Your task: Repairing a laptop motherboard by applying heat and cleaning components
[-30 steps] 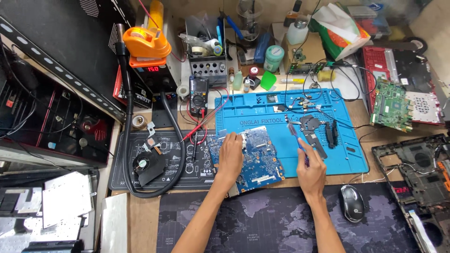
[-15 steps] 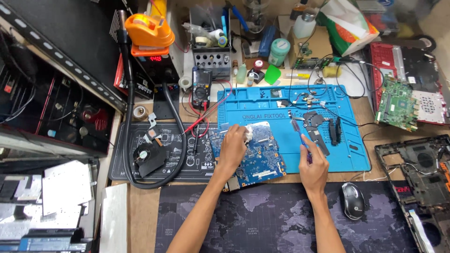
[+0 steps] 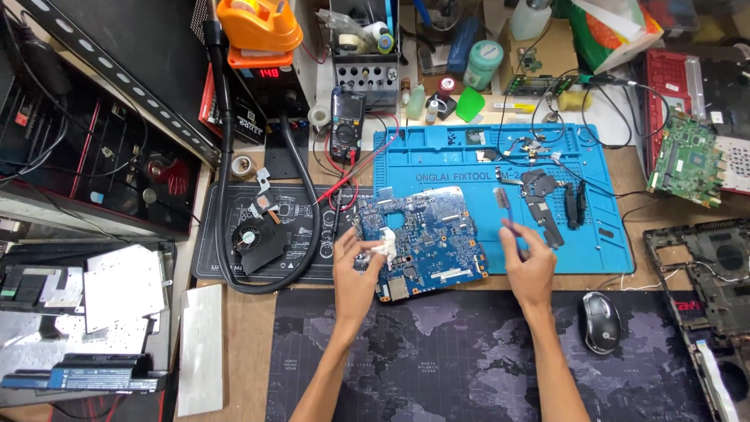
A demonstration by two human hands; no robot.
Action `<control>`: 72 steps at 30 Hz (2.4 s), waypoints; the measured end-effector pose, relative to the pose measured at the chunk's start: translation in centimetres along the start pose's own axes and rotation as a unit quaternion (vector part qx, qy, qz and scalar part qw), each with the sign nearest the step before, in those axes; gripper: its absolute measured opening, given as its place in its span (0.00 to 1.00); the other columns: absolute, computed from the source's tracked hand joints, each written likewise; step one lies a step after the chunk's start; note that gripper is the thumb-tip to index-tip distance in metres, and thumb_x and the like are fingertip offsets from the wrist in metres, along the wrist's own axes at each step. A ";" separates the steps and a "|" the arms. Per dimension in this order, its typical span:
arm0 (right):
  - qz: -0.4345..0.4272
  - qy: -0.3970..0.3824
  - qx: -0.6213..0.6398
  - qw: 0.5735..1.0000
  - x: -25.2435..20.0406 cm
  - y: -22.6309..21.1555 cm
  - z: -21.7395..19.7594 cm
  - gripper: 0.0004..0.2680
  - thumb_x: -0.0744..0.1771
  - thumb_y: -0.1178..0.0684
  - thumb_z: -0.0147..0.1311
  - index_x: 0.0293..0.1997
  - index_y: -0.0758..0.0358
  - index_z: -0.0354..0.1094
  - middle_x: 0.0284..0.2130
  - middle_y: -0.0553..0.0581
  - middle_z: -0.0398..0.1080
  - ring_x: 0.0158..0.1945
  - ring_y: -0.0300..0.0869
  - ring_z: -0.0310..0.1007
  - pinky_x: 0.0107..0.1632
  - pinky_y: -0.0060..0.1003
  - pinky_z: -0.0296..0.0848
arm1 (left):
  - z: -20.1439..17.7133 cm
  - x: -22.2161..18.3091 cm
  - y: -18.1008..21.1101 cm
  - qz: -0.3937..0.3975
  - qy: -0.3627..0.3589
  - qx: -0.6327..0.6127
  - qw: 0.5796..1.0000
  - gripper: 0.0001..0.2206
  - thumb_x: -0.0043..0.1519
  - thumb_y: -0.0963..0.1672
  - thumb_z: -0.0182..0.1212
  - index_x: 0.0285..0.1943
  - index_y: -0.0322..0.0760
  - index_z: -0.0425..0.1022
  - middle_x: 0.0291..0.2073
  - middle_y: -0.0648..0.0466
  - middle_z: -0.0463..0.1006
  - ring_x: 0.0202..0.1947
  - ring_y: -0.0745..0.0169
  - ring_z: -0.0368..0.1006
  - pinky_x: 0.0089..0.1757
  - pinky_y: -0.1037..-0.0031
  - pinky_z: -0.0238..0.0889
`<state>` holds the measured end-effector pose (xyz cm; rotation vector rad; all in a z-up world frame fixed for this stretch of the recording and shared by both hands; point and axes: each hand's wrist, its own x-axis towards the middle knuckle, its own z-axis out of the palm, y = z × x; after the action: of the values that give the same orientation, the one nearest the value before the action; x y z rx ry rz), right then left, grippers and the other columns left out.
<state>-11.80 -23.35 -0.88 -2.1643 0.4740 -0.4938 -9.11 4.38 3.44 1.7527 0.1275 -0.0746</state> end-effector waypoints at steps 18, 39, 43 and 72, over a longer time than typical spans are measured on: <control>0.132 -0.132 0.029 0.982 -1.1 -4.2 0.1 0.15 0.68 0.41 0.57 0.52 0.61 0.77 0.41 0.67 0.77 0.57 0.63 0.71 0.58 0.61 0.67 | 1.1 0.1 1.6 -0.036 -0.028 -0.127 0.991 0.10 0.60 0.37 0.62 0.49 0.32 0.81 0.73 0.29 0.53 0.74 0.24 0.40 0.65 0.44 0.41; 0.178 -0.119 0.050 0.976 -1.8 -4.4 -2.8 0.08 0.69 0.47 0.56 0.52 0.51 0.75 0.30 0.55 0.80 0.25 0.38 0.61 0.33 0.35 0.62 | 1.7 4.0 -2.7 -0.054 -0.062 -0.119 0.989 0.10 0.59 0.37 0.62 0.48 0.33 0.81 0.63 0.28 0.68 0.65 0.25 0.62 0.61 0.49 0.58; 0.169 -0.120 0.038 0.978 -1.5 -6.1 -3.6 0.08 0.69 0.47 0.55 0.52 0.51 0.74 0.29 0.56 0.80 0.24 0.38 0.61 0.33 0.34 0.63 | 0.6 5.3 -2.9 -0.039 -0.046 -0.087 0.994 0.09 0.60 0.38 0.62 0.48 0.33 0.80 0.55 0.32 0.75 0.57 0.31 0.72 0.56 0.53 0.65; -0.196 0.045 0.338 0.919 7.5 -17.6 1.1 0.30 0.72 0.79 0.47 0.73 0.45 0.38 0.49 0.74 0.69 0.51 0.54 0.75 0.57 0.46 0.84 | 1.1 10.9 -6.3 0.313 0.088 0.313 0.892 0.13 0.68 0.38 0.50 0.61 0.28 0.71 0.52 0.36 0.66 0.53 0.38 0.67 0.46 0.59 0.66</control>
<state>-2.04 -16.22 14.00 -1.5561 -0.0992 -0.8385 0.89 4.91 -4.21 2.3633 -0.3781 0.5750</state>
